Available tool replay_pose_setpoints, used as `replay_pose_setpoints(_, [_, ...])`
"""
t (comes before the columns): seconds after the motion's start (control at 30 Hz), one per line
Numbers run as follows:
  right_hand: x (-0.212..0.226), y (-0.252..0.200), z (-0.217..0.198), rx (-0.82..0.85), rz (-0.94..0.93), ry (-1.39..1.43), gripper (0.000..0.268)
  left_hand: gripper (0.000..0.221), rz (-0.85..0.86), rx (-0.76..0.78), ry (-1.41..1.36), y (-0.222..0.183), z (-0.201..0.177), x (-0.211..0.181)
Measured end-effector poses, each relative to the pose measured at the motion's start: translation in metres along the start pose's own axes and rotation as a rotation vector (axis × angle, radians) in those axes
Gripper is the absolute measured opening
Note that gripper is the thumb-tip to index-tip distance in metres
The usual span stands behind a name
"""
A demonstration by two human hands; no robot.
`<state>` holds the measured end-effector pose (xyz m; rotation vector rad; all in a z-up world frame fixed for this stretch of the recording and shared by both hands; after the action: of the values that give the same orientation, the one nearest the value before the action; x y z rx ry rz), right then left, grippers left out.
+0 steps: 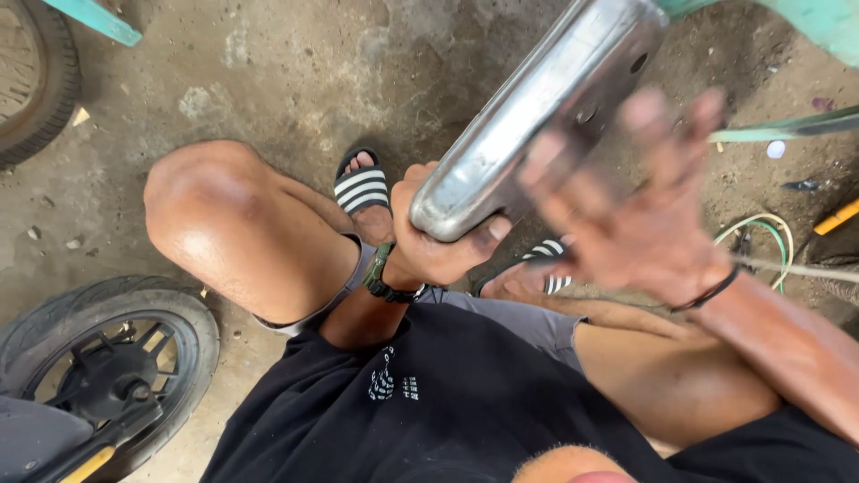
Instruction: Polishing a metal exhaust shield by hand using a rubbing motion.
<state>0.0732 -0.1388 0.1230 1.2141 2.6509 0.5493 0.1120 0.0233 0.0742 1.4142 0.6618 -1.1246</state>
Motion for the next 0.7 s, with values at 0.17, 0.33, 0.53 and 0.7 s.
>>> replay_pose_setpoints(0.17, [-0.01, -0.006, 0.005, 0.005, -0.055, 0.005, 0.081, 0.073, 0.101, -0.136, -0.008, -0.045, -0.015, 0.036])
replay_pose_setpoints(0.33, [0.024, 0.007, 0.004, -0.054, -0.179, -0.047, 0.061, 0.063, 0.071, -0.13, -0.113, -0.044, -0.018, 0.05])
replay_pose_setpoints(0.53, [0.013, 0.0, 0.004, 0.03, -0.104, 0.0, 0.103, 0.063, -0.199, -0.237, -0.17, -0.051, -0.025, 0.068])
replay_pose_setpoints(0.7, [0.017, 0.001, 0.004, 0.079, -0.13, -0.045, 0.101, 0.063, -0.27, -0.312, -0.294, -0.053, -0.023, 0.073])
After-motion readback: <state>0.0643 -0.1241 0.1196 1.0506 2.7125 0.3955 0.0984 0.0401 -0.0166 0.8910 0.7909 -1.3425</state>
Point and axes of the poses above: each hand's wrist, its own y-axis towards the middle knuckle, its own z-axis out of the palm, x = y × z, the point moved 9 cm from there along y, towards the middle knuckle, and after that the axes turned 7 degrees about y, right-handed, at the moved point
